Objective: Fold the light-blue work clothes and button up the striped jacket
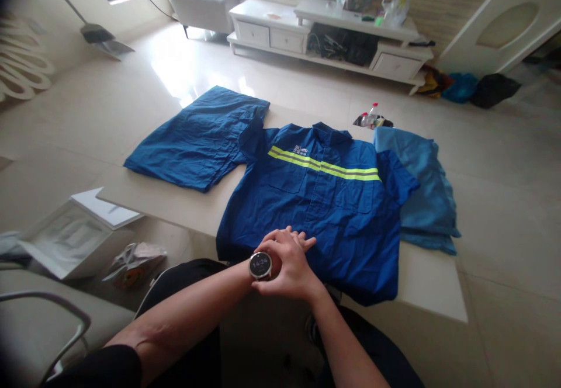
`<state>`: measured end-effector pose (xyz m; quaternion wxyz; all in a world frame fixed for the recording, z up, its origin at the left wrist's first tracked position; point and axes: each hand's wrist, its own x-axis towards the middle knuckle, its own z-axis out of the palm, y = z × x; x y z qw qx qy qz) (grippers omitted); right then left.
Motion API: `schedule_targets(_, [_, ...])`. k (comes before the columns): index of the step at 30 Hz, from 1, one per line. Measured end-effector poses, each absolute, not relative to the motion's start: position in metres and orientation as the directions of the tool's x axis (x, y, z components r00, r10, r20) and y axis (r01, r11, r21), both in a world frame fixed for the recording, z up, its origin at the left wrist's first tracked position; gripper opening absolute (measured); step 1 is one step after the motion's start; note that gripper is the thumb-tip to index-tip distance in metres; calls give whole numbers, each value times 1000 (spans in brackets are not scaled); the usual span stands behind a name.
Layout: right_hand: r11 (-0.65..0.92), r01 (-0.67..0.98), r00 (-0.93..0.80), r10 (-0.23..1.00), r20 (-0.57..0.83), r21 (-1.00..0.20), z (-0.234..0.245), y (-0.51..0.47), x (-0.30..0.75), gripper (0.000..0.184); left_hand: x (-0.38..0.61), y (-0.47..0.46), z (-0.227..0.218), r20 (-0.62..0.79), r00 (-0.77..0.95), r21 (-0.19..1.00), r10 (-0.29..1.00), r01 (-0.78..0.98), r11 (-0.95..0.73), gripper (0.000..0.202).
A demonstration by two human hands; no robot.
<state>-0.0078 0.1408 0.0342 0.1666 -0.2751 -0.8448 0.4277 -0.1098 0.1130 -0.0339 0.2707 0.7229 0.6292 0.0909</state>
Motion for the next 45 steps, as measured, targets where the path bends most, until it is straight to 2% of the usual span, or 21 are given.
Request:
schedule_targets(3, [378,284,-782,623,15,-881,38,140,-6,46,-105,110,-31,-278,131,379,952,925,-17,40])
schedule_targets(6, [366,250,-795,605,25,-896,41,139,-3,55,-93,114,-25,-311,6,246,950,966,74,45])
schedule_targets(9, [375,262,-736,674,67,-889,40,145,5,73,-91,129,-14,-319,62,230,946,973,13,49])
schedule_targets(10, [378,296,-694,716,74,-877,38,149,10,71,-94,135,-9,-324,126,253,938,967,-42,48])
schedule_targets(12, [381,441,-590,805,57,-813,33,159,23,52,-105,147,-1,-333,187,281,924,955,-92,52])
schedule_targets(14, [332,644,-477,879,-23,-689,26,169,39,31,-117,153,5,-383,110,253,917,967,-10,64])
schedule_targets(15, [283,736,-420,903,-86,-615,21,173,46,29,-122,154,8,-428,50,230,902,972,55,70])
schedule_targets(17, [192,859,-337,910,-242,-474,12,176,58,34,-129,155,11,-516,-40,196,855,967,164,79])
schedule_targets(20, [127,937,-274,844,-461,-325,2,174,66,51,-133,154,14,-572,-36,214,819,958,191,82])
schedule_targets(24, [92,962,-234,765,-600,-257,-4,174,63,73,-139,161,10,-566,-12,251,824,950,186,82])
schedule_targets(31, [150,946,-295,770,-566,-288,-11,197,58,98,-164,192,-7,-407,46,340,912,935,104,73])
schedule_targets(34, [173,943,-308,777,-549,-285,-9,199,56,100,-167,196,-8,-374,74,347,924,936,66,75])
schedule_targets(37, [160,961,-259,811,-525,-227,-3,193,56,93,-166,190,-7,-448,87,330,890,941,74,81])
schedule_targets(40, [75,983,-155,833,-531,-169,-1,186,57,87,-164,184,-5,-564,68,301,823,945,128,90])
schedule_targets(45, [79,982,-166,784,-598,-169,-10,185,61,92,-166,184,-3,-593,43,282,804,947,157,91])
